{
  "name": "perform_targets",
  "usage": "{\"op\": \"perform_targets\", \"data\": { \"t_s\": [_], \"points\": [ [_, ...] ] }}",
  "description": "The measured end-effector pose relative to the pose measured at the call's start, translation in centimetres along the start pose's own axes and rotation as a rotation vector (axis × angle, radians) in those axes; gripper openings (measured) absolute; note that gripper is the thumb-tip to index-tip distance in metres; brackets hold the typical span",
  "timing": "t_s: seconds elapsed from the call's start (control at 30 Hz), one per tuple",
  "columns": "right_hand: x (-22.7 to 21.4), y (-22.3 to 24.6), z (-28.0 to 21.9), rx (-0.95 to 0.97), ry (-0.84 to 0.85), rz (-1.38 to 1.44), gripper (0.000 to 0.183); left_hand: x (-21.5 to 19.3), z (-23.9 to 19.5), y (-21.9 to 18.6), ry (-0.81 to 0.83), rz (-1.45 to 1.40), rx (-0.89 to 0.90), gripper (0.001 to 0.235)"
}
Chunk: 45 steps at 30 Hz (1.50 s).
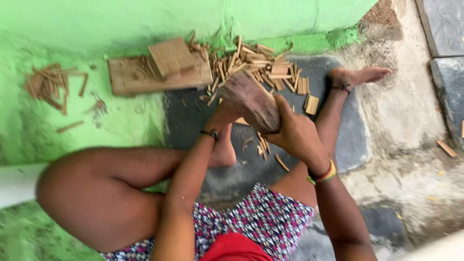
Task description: The person sits on the floor and uses a wooden mallet to strike a chisel, carving small rectangular pieces from a larger block of wood. The person repeatedly positions the chisel and strikes it to produce wood shavings and small cut pieces.
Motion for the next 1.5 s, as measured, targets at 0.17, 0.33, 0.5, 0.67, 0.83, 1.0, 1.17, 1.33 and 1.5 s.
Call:
{"op": "perform_targets", "data": {
  "t_s": [0.17,0.33,0.5,0.67,0.83,1.0,1.17,1.33,1.5],
  "points": [
    [0.4,-2.0,-0.9,0.236,-0.188,0.261,0.095,-0.9,0.6,-0.3,0.006,0.021,0.055,0.040],
    [6.4,-8.2,-6.2,0.469,-0.154,0.330,0.087,1.1,-0.7,-2.0,0.018,-0.152,0.062,0.035],
    [12.5,-10.7,-14.9,0.698,0.163,0.366,0.082,-0.7,0.6,-6.8,-0.057,-0.288,0.134,0.020],
    [13.3,-10.2,-16.1,0.563,0.236,0.376,0.033,-3.6,1.0,-10.1,-0.238,-0.548,0.106,0.019],
    [14.7,-9.5,-10.0,0.500,-0.026,0.345,0.026,-5.7,0.4,-11.6,-0.275,-0.476,0.160,0.021],
    [20.1,-8.3,-3.2,0.451,-0.180,0.405,0.029,-6.2,0.4,-11.7,-0.237,-0.406,0.176,0.020],
    [28.3,-4.9,0.5,0.302,0.133,0.069,0.040,-8.4,-0.1,-12.1,-0.240,-0.114,0.317,0.022],
    [33.8,-4.7,0.8,0.172,0.182,0.016,0.032,-10.8,-0.1,-10.7,-0.293,-0.319,0.218,0.021],
    [35.4,-6.2,1.3,0.174,0.341,0.083,0.030,-11.4,0.0,-9.2,-0.322,-0.260,0.134,0.025]
  ]
}}
Point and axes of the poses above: each hand's wrist, its own z-axis towards the middle knuckle, its own x-axis out of the palm, y = z × x, the point moved 3 cm from there along z, towards the middle knuckle, and after that the axes turned 13 degrees about -y, right-handed, at the moved point
